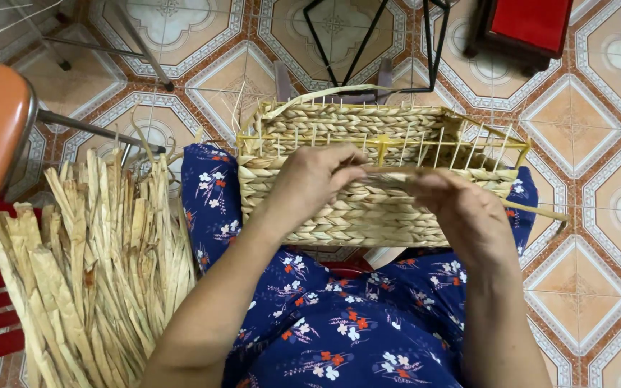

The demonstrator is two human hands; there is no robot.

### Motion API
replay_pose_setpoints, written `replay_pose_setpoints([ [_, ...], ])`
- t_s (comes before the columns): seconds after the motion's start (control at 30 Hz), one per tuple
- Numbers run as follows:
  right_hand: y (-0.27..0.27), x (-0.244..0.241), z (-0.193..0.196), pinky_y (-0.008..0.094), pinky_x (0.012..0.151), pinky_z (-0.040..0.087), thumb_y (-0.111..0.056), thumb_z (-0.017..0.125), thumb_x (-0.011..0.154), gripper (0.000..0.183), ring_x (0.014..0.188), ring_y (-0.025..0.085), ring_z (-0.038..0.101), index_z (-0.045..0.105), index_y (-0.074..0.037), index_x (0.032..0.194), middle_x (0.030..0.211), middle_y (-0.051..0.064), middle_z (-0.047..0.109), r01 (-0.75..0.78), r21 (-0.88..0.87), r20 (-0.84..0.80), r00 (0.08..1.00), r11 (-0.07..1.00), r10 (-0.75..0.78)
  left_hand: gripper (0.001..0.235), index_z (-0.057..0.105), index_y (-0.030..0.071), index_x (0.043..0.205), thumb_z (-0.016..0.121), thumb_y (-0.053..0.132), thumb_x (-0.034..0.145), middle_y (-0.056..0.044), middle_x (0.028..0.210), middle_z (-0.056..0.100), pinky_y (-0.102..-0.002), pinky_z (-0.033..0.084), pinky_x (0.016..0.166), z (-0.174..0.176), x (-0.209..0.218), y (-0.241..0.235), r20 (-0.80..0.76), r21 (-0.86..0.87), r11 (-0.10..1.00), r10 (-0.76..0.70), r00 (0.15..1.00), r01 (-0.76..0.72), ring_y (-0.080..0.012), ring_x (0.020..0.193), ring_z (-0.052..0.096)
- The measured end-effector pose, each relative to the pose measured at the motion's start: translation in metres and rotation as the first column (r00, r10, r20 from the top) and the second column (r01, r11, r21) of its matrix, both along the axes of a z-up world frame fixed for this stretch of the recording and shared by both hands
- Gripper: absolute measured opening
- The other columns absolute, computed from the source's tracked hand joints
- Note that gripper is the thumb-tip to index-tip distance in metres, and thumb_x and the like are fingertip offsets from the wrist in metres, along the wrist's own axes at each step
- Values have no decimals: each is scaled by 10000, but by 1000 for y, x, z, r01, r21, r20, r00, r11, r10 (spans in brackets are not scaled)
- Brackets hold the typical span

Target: The person sits on the floor with a water hyacinth basket on their lap, picks up scissors from a side table, and trims protruding strands from the basket rim. They then weave and wrap palm leaf strips around the rim frame, tucking and tightening the strips by hand to bind the edge.

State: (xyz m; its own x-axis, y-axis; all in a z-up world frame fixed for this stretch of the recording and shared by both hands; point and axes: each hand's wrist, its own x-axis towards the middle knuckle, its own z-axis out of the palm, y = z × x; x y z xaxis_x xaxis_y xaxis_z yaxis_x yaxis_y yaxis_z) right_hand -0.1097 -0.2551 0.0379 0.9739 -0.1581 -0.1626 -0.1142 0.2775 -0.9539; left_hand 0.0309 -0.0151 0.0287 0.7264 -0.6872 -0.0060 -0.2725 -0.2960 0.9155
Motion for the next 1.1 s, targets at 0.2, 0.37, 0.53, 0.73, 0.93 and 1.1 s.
replay_pose_setpoints([
  [0.2, 17, 28, 10, 439, 1167, 497, -540, 667, 992, 636, 1352, 259, 612, 671, -12, 1346, 1430, 150, 651, -200, 177, 342, 930, 964, 131, 121, 509, 119, 1160, 558, 210, 1096, -47, 659, 673, -276, 518, 446, -29, -4, -6, 281, 98, 988, 86, 956, -118, -141, 513, 689],
  [0.37, 46, 52, 12, 338, 1043, 543, -73, 605, 991, 270, 1288, 163, 637, 682, -33, 1246, 1435, 83, 660, -104, -623, 29, 987, 775, 156, 114, 485, 120, 1172, 479, 187, 1080, -82, 660, 674, -290, 527, 380, 10, 1, 5, -115, -1, 1000, 14, 993, -14, -146, 508, 712],
  [0.53, 45, 54, 2, 298, 897, 558, 13, 602, 969, 357, 1023, 163, 674, 666, -47, 1315, 1146, 87, 708, -114, -711, 20, 983, 694, 182, 107, 508, 136, 1149, 494, 197, 1061, -44, 742, 707, -325, 513, 379, 29, 13, 2, -263, 59, 998, 6, 965, 10, -166, 475, 675],
  [0.73, 42, 54, 3, 241, 816, 593, -62, 594, 970, 279, 932, 102, 716, 671, -37, 1237, 1048, 83, 754, -48, -314, -53, 998, 948, 33, 86, 614, 116, 1020, 643, 174, 964, -77, 672, 699, -406, 531, 525, 2, 13, -16, 114, 111, 991, 67, 991, -80, -215, 559, 674],
  [0.93, 39, 44, -15, 206, 520, 478, -94, 708, 969, 261, 631, 82, 623, 679, -38, 1222, 875, 94, 764, 178, -212, -89, 976, 961, -200, 107, 703, 156, 1037, 687, 190, 937, -74, 675, 715, -371, 567, 581, 16, 10, -10, 129, 139, 989, 42, 991, -60, -184, 569, 707],
  [1.1, 36, 32, -32, 203, 578, 522, -102, 730, 973, 166, 724, 64, 691, 714, -22, 1117, 899, 66, 764, 254, -275, 13, 965, 927, -261, 205, 738, 214, 1140, 661, 188, 951, -16, 764, 756, -249, 572, 480, 7, 5, -8, -197, 59, 997, 52, 979, -41, -78, 525, 707],
])
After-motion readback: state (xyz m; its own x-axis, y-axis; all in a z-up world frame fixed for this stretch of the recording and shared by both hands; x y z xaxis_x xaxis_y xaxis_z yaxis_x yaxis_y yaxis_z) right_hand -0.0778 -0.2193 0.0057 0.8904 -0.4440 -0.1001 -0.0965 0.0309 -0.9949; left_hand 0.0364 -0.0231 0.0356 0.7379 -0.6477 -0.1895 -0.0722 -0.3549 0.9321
